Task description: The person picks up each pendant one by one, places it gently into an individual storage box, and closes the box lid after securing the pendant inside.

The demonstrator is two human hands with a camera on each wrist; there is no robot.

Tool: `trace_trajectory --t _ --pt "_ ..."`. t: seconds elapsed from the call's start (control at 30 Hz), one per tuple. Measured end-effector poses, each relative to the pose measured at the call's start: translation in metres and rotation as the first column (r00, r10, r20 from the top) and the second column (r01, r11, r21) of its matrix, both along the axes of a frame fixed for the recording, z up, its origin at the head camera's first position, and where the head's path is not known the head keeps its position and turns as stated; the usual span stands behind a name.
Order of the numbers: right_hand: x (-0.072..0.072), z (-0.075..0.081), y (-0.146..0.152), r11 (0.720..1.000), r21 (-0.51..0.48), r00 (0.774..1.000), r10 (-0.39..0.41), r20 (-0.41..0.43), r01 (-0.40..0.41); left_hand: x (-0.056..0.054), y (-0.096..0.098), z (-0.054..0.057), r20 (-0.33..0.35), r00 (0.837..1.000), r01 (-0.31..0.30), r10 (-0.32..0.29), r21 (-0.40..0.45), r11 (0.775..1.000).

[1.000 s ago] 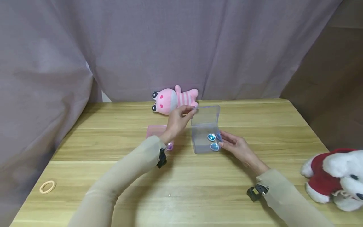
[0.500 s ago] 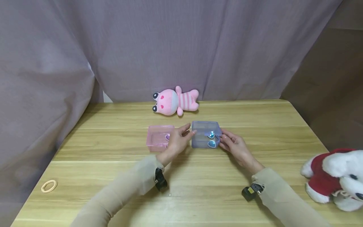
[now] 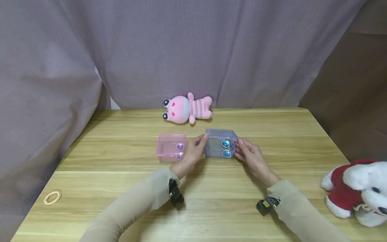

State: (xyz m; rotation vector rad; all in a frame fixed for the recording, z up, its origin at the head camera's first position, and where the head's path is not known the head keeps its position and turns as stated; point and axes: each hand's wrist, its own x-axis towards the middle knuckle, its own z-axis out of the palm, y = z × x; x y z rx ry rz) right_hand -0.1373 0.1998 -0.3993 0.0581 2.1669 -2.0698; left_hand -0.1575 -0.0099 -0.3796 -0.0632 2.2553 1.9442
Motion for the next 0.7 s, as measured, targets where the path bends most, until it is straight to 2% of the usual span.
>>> trace_trajectory --t 0.2,0.4,0.57,0.7 --pt "-0.001 0.001 -0.001 1.0 0.009 1.0 -0.002 0.009 0.002 -0.003 0.002 0.001 0.079 0.997 -0.014 0.005 0.105 0.994" --pt "0.0 0.002 -0.002 1.0 0.008 1.0 -0.007 0.0 0.007 0.0 0.002 -0.003 0.103 0.995 -0.009 -0.003 0.115 0.993" --pt "0.001 0.001 -0.002 0.999 0.051 1.0 -0.001 -0.008 0.001 0.005 0.003 -0.008 0.074 0.997 -0.004 -0.005 0.118 0.993" --pt "0.0 0.0 -0.003 0.997 0.079 1.0 -0.001 -0.027 0.003 0.009 0.004 -0.011 0.017 1.0 -0.002 0.001 0.106 0.994"
